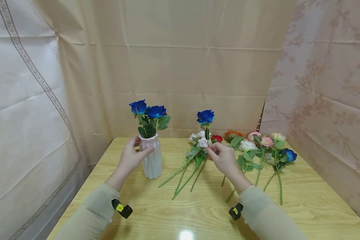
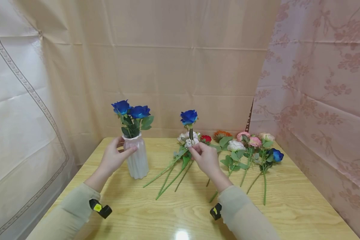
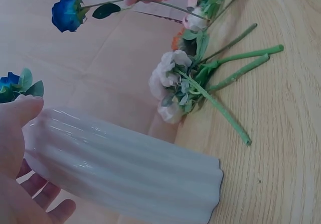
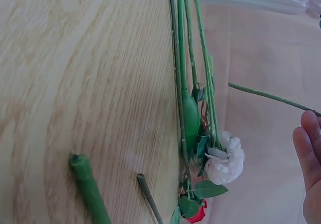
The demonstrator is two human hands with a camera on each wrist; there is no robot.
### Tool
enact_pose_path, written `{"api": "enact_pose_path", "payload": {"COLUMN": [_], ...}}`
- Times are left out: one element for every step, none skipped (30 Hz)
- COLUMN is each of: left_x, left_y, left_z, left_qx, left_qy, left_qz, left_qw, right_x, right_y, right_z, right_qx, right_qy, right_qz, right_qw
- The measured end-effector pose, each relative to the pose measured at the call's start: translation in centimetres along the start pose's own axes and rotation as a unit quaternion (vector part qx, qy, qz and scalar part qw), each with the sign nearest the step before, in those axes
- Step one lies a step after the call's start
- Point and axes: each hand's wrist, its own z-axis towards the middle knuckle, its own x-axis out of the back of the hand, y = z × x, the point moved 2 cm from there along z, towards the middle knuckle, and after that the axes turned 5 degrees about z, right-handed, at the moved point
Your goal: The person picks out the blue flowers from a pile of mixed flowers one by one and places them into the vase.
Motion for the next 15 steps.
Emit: {"api": "enact_pose_path", "payload": {"left_x": [0.0, 0.0, 0.0, 0.1, 0.1, 0.2, 0.2, 0.3, 0.4, 0.6, 0.7, 0.8, 0.9, 1.1, 1.2], "left_y": [0.0, 0.0, 0.1, 0.1, 0.2, 0.3, 0.4, 0.5, 0.6, 0.8, 0.9, 1.0, 1.2, 1.3, 1.4], "left_z": [0.0, 0.0, 0.0, -0.1, -0.1, -0.1, -0.1, -0.2, -0.2, -0.2, -0.3, -0.3, -0.3, -0.4, -0.4], "left_qx": [0.002, 0.004, 0.005, 0.007, 0.009, 0.011, 0.013, 0.013, 0.013, 0.012, 0.010, 0.006, 0.003, -0.001, -0.007], "left_qy": [0.001, 0.002, 0.003, 0.004, 0.006, 0.008, 0.013, 0.018, 0.023, 0.029, 0.035, 0.041, 0.049, 0.056, 0.065], "left_qz": [-0.002, -0.002, -0.004, -0.004, -0.005, -0.007, -0.009, -0.011, -0.014, -0.016, -0.018, -0.020, -0.021, -0.023, -0.026], "left_qw": [1.0000, 1.0000, 1.0000, 1.0000, 0.9999, 0.9999, 0.9998, 0.9997, 0.9995, 0.9994, 0.9992, 0.9989, 0.9986, 0.9981, 0.9976], "right_x": [0.0, -0.1, -0.1, -0.1, -0.2, -0.2, -0.2, -0.2, -0.2, -0.2, -0.2, -0.2, -0.2, -0.2, -0.1], "right_y": [0.0, 0.0, 0.0, 0.0, 0.0, 0.0, 0.0, 0.0, 0.0, 0.0, 0.0, -0.1, -0.1, -0.1, -0.1], "right_z": [0.0, 0.0, 0.0, 0.0, 0.0, 0.0, 0.0, 0.0, 0.0, 0.0, 0.0, 0.0, 0.0, -0.1, 0.0], "right_qx": [0.002, 0.005, 0.007, 0.008, 0.009, 0.010, 0.012, 0.013, 0.015, 0.016, 0.017, 0.019, 0.020, 0.022, 0.024], "right_qy": [0.001, 0.002, 0.003, 0.003, 0.003, 0.003, 0.004, 0.004, 0.004, 0.004, 0.005, 0.005, 0.005, 0.005, 0.006], "right_qz": [-0.001, -0.001, -0.002, -0.004, -0.005, -0.006, -0.006, -0.007, -0.007, -0.007, -0.007, -0.008, -0.008, -0.008, -0.009], "right_qw": [1.000, 1.000, 1.000, 1.000, 1.000, 1.000, 1.000, 1.000, 1.000, 1.000, 1.000, 1.000, 1.000, 1.000, 1.000]}}
